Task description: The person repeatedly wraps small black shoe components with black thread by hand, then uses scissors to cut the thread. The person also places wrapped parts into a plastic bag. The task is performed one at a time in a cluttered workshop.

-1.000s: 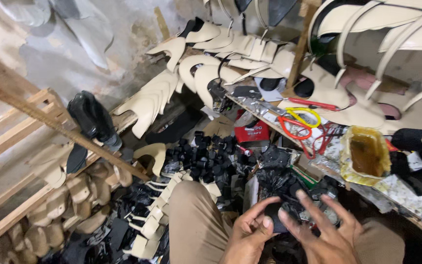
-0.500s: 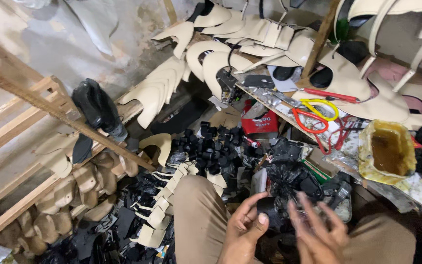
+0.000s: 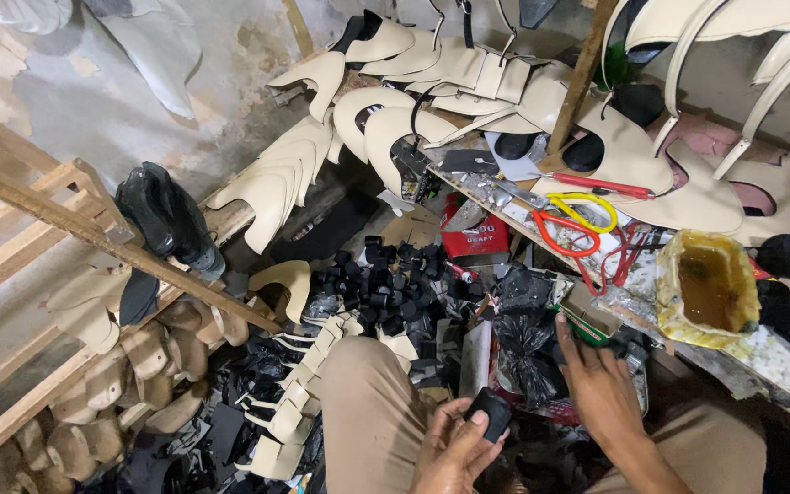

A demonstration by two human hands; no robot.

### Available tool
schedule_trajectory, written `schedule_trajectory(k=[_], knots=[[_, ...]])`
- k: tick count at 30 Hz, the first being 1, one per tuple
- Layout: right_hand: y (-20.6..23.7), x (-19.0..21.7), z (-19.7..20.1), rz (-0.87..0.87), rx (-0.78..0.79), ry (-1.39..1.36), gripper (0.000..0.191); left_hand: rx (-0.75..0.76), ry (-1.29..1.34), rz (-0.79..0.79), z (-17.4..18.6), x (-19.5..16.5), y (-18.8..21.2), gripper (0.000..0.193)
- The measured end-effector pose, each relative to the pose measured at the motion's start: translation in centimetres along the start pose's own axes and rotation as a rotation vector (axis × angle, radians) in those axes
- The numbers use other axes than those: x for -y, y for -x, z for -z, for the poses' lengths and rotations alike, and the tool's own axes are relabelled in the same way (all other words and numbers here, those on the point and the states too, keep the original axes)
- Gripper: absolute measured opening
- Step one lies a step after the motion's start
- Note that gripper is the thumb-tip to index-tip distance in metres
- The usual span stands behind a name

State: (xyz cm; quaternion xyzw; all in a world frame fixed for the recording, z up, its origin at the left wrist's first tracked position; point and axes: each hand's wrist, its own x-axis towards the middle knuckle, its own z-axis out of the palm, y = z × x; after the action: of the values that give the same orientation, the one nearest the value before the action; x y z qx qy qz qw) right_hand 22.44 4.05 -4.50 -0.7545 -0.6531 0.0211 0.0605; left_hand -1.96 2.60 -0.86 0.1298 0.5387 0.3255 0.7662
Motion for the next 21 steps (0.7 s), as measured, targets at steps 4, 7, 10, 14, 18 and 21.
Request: schedule_trajectory(k=[4,7,10,14,18,21], knots=[[-0.3,0.1,-0.1,-0.022,-0.043,-0.2,0.091,0.023,-0.04,-0.026,0.4,-0.5,-0.3,0.049],[-0.3,-0.1,0.1,0.129,-0.264,-0.415,0.087,0.026,-0.036,-0.034,0.2,-0.9,-0.4,0.049],[0.5,-0.1,0.5,0.066,-0.257,-0.437,0.08,0.048,-0.014,-0.04,-0.7,-1.3,-0.3,0.05],[3.1,1.3,1.0,-0.334,-0.233,-1.095,0.074,0.172,0.067,-0.106,-2.9,-1.3,-0.3,0.048],[5.4,3.9,0.9,-0.618,-0.236,-1.998,0.075,0.395,0.387,-0.11,-5.7,-0.5,-0.2,0.04],[7.0,4.0,1.0,-0.536,-0.238,-2.012,0.074,0.521,0.495,-0.072,-6.6,-0.2,0.0,0.042]])
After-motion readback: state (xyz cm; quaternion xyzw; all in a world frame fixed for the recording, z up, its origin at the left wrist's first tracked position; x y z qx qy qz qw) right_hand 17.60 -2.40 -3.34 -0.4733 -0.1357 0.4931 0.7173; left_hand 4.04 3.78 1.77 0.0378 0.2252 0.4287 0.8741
